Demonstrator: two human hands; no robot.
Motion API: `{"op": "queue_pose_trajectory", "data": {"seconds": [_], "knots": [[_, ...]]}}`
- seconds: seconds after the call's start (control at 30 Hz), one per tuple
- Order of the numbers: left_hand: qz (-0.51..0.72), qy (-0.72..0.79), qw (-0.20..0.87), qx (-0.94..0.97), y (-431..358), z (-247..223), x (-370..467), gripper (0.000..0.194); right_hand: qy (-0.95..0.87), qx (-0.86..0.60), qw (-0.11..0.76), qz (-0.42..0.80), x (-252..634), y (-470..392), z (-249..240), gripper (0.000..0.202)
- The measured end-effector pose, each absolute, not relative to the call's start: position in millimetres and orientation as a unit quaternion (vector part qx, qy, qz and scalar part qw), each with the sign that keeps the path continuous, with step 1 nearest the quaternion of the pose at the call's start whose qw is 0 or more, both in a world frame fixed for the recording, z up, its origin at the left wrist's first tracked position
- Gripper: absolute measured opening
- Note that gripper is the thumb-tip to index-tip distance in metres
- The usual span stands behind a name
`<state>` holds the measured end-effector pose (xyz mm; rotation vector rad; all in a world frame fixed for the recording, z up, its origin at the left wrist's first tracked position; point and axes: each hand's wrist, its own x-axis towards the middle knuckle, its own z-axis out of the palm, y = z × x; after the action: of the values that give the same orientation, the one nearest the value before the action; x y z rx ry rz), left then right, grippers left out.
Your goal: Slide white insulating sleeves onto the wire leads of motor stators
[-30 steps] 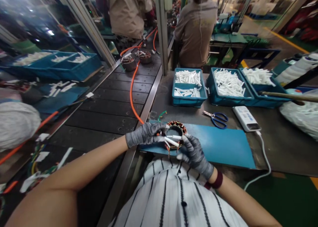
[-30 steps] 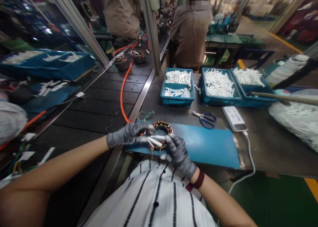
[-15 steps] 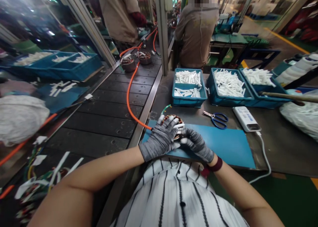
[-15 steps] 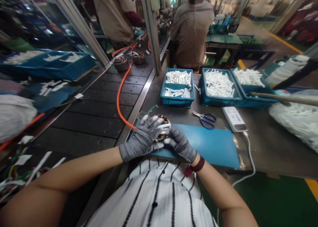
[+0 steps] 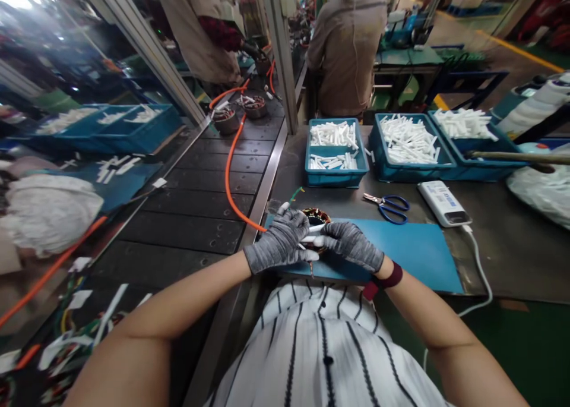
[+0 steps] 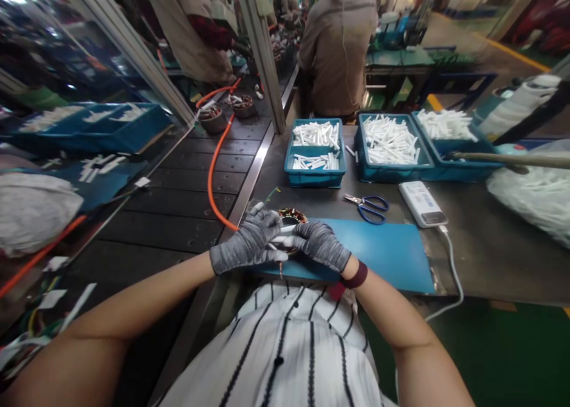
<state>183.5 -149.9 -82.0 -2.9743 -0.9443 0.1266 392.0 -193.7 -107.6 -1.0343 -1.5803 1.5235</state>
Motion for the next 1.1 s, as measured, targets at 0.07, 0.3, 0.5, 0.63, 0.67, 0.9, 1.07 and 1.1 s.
{"op": "queue_pose_trajectory", "data": {"seconds": [0.07,0.3,0.5,0.63,0.67,0.9,1.07,1.1], "knots": [[0.022,-0.295,-0.032,-0.955,-148.5,-83.1,182.1,0.056,-0.6,-0.366,0.342,0.624,397.8,-194.3,-106.3,0.038],[-0.062,-0.307,-0.179,-0.933,-139.3,-84.9,183.0,0.032,-0.632,-0.366,0.343,0.591,414.0,-192.6,-115.9,0.033],[-0.036,-0.287,-0.11,-0.951,-143.1,-81.8,210.1,0.027,-0.679,-0.44,0.37,0.458,403.2,-198.0,-131.3,0.036],[-0.12,-0.294,-0.083,-0.945,-137.6,-84.5,198.7,0.036,-0.665,-0.453,0.392,0.446,406.0,-207.4,-123.7,0.027],[-0.138,-0.312,-0.085,-0.936,-135.5,-87.0,189.2,0.036,-0.661,-0.459,0.398,0.441,405.1,-209.7,-121.2,0.026],[-0.01,-0.341,-0.158,-0.927,-141.9,-102.9,144.2,0.024,-0.742,-0.451,0.372,0.328,389.8,-206.5,-123.4,0.021],[-0.046,-0.368,-0.227,-0.901,-141.5,-111.4,144.9,0.034,-0.691,-0.502,0.444,0.27,409.4,-217.1,-148.5,0.017],[-0.075,-0.358,-0.26,-0.893,-139.3,-115.7,143.0,0.039,-0.664,-0.524,0.466,0.261,410.8,-224.8,-154.1,0.015]]}}
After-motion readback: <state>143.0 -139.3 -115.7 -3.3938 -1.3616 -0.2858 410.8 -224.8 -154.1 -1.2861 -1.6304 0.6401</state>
